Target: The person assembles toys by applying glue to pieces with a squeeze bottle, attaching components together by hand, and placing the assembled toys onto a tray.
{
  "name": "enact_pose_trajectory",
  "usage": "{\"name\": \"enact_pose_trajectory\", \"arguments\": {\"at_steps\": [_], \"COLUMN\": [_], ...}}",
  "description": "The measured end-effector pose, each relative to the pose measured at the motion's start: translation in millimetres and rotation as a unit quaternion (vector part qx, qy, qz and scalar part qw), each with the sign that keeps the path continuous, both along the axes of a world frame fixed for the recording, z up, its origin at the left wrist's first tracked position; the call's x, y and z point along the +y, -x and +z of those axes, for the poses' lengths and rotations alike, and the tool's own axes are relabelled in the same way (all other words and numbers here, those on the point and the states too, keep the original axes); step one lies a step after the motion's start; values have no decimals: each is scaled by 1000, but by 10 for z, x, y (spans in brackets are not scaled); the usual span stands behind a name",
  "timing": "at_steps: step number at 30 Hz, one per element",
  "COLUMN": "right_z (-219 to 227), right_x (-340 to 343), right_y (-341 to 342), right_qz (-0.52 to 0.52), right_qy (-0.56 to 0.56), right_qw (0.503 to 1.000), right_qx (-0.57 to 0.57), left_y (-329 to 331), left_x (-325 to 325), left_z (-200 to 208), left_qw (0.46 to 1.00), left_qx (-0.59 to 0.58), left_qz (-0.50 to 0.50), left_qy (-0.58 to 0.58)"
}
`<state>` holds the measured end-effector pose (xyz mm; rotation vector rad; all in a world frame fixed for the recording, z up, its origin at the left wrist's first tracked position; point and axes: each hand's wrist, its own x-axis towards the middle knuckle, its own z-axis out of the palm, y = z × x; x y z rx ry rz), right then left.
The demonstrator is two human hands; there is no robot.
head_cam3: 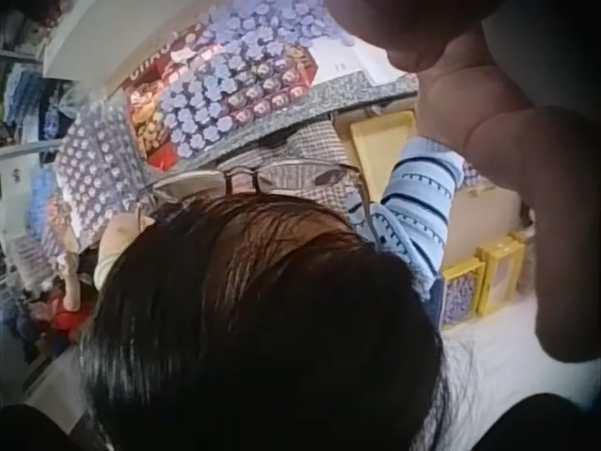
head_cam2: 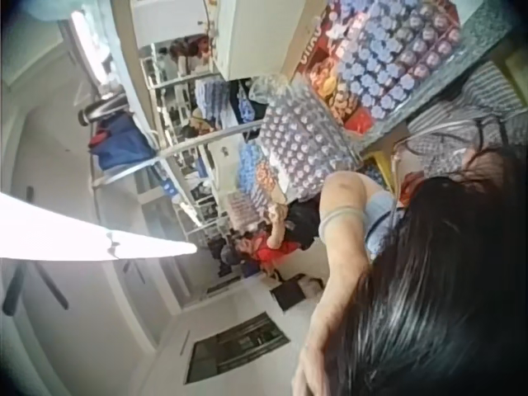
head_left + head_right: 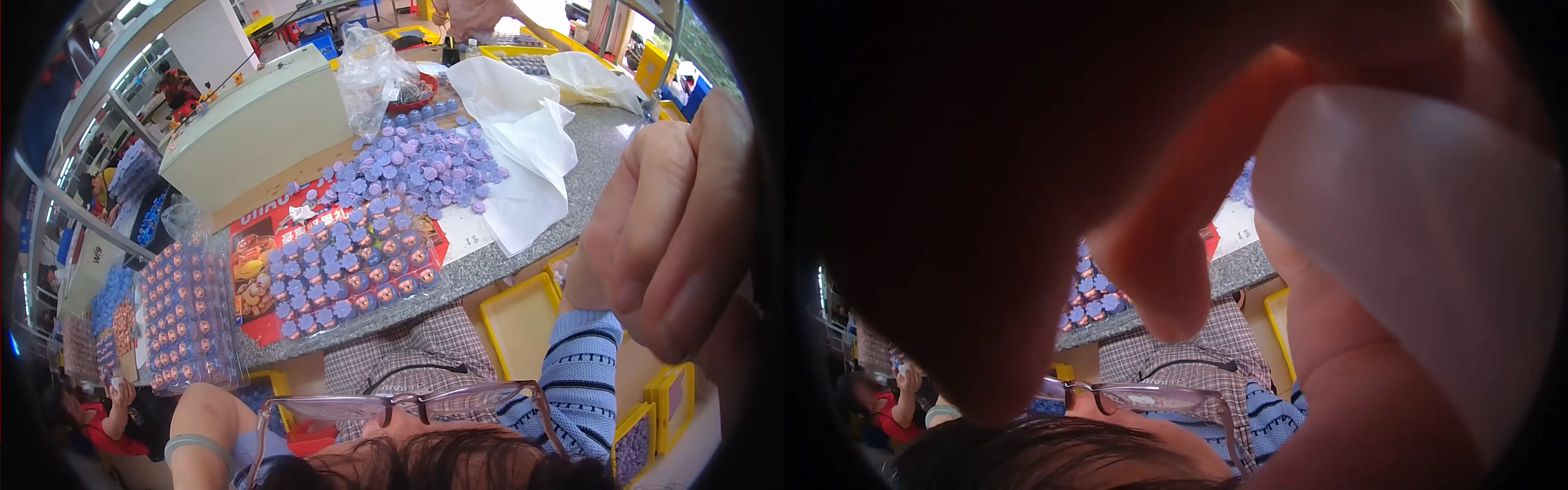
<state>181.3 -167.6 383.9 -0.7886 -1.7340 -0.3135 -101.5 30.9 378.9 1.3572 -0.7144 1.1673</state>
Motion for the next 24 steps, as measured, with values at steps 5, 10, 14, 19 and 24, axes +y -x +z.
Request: {"name": "enact_pose_trajectory", "arguments": {"at_steps": [5,10,14,19,24], "right_z": [-8,-19,-35,-5,-24], "right_x": [-66,-155,-109,-84,20], "right_y": [-44,-55,-128,-72,-95], "right_qz": [4,-9,-28,-44,-49], "right_qy": [-6,-10,-1,9,17], "right_qw": [1000,1000,999,999,998], "right_qx": [3,11,26,30,34], "left_y": [189,213,110,-447,-326], "left_x": [-91,-98,29,-5,-16], "left_z": [-154,-276,-401,-577,-461], "left_qw": [999,998,995,971,927], "left_qx": [8,22,43,-93,152], "left_qz": [31,46,50,157,136], "left_qy": [24,49,80,-155,-316]}}
